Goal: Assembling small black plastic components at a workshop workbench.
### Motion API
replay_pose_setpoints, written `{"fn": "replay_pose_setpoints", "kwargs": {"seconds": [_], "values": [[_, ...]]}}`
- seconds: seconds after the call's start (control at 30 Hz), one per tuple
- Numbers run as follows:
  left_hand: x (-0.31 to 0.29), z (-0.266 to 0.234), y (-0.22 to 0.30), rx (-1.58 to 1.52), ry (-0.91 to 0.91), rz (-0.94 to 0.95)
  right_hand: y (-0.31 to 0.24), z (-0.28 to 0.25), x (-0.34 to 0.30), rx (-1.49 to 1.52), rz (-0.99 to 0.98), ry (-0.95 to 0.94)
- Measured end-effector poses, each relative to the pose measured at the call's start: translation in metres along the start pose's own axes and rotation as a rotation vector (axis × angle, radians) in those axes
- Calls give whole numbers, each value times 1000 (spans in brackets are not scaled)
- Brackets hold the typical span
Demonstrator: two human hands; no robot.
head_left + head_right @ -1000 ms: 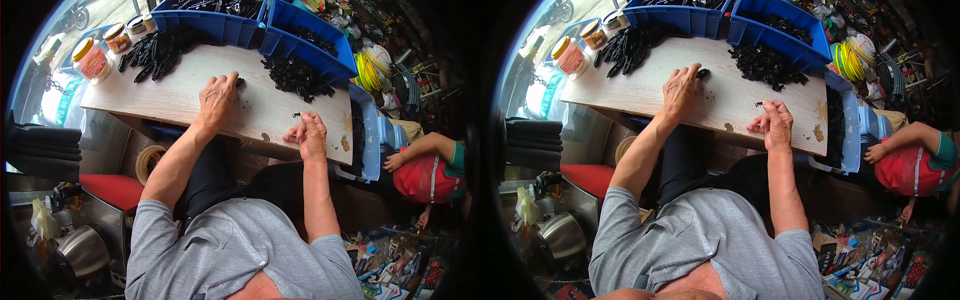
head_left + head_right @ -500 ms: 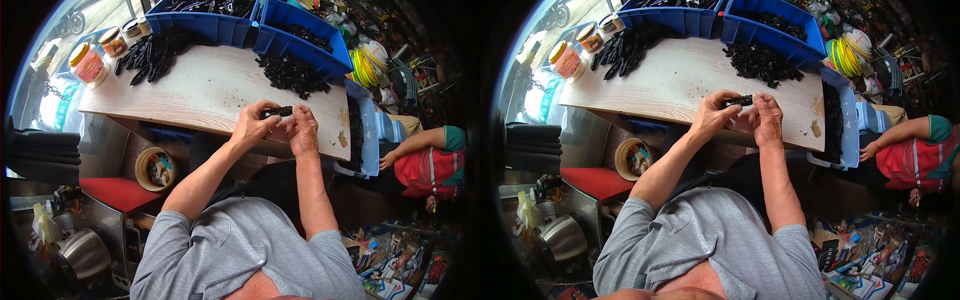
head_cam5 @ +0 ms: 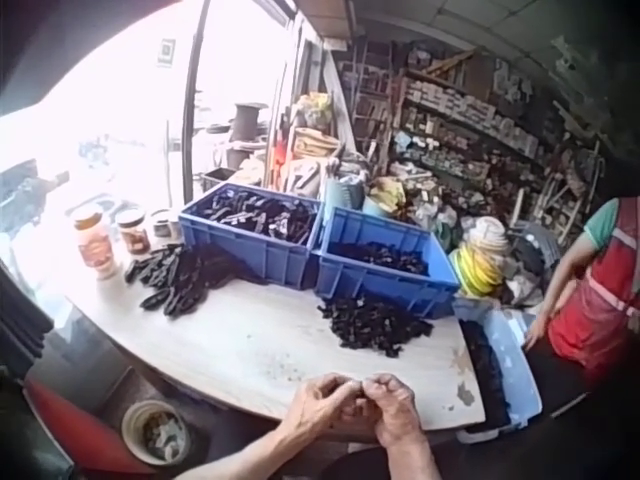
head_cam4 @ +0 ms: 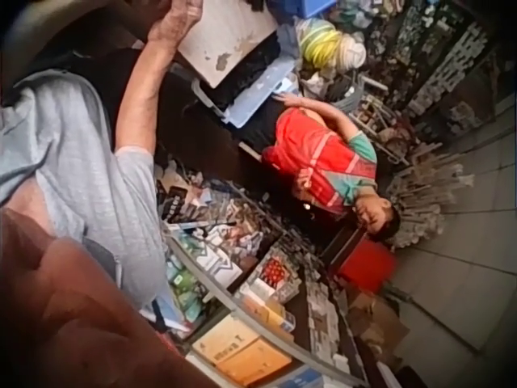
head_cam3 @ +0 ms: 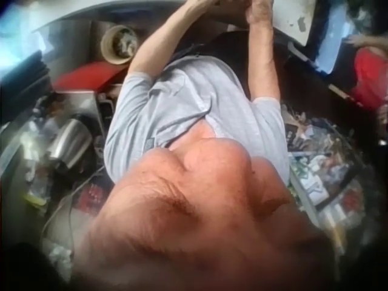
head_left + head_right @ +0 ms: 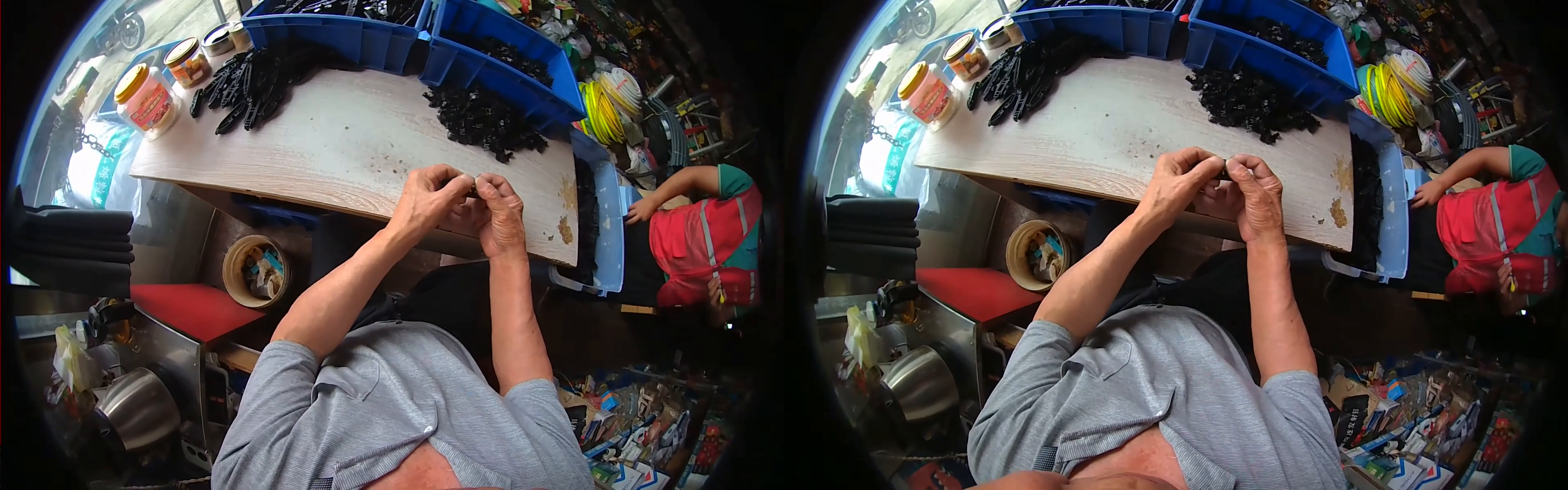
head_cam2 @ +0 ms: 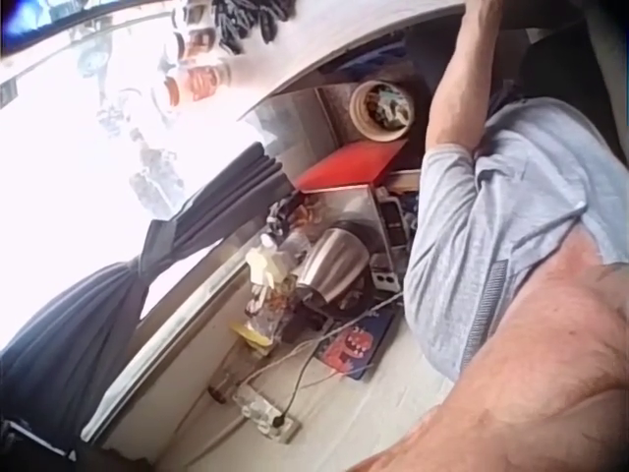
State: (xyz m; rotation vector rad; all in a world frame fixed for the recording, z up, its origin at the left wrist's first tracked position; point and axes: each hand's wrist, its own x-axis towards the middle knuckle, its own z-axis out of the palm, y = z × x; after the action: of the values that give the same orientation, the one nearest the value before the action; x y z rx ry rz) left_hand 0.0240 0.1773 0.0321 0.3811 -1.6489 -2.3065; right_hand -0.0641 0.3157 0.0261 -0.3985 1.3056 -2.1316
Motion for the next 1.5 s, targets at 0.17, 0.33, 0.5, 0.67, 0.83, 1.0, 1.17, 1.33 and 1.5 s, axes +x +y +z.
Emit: {"fn": "replay_pose_setpoints", "kwargs": {"seconds": [0.17, 0.33, 0.5, 0.67, 0.83, 1.0, 1.17, 1.33, 1.5], "values": [[3, 6, -3, -60, 62, 5, -3, 9, -1, -56, 20, 129], [-4, 0, -2, -163, 68, -36, -11, 7, 0, -319, 162, 9], [-6, -5, -4, -175, -34, -45, 2, 5, -3, -330, -16, 35], [-15, -29, 1, 531, 328, 470, -10, 13, -9, -238, 111, 177], [20, -174, 55, 1359, 956, 871, -25, -25, -3, -147, 118, 356], [17, -233, 60, 1803, 820, 410, -62, -66, 12, -62, 2, 769], [21, -221, 48, 1754, 640, 663, -81, -103, 12, -120, -51, 975], [29, -206, 47, 1729, 544, 724, -71, -97, 28, -311, 97, 781], [43, -198, 50, 1783, 568, 594, -66, -77, 53, -504, 253, 625]]}}
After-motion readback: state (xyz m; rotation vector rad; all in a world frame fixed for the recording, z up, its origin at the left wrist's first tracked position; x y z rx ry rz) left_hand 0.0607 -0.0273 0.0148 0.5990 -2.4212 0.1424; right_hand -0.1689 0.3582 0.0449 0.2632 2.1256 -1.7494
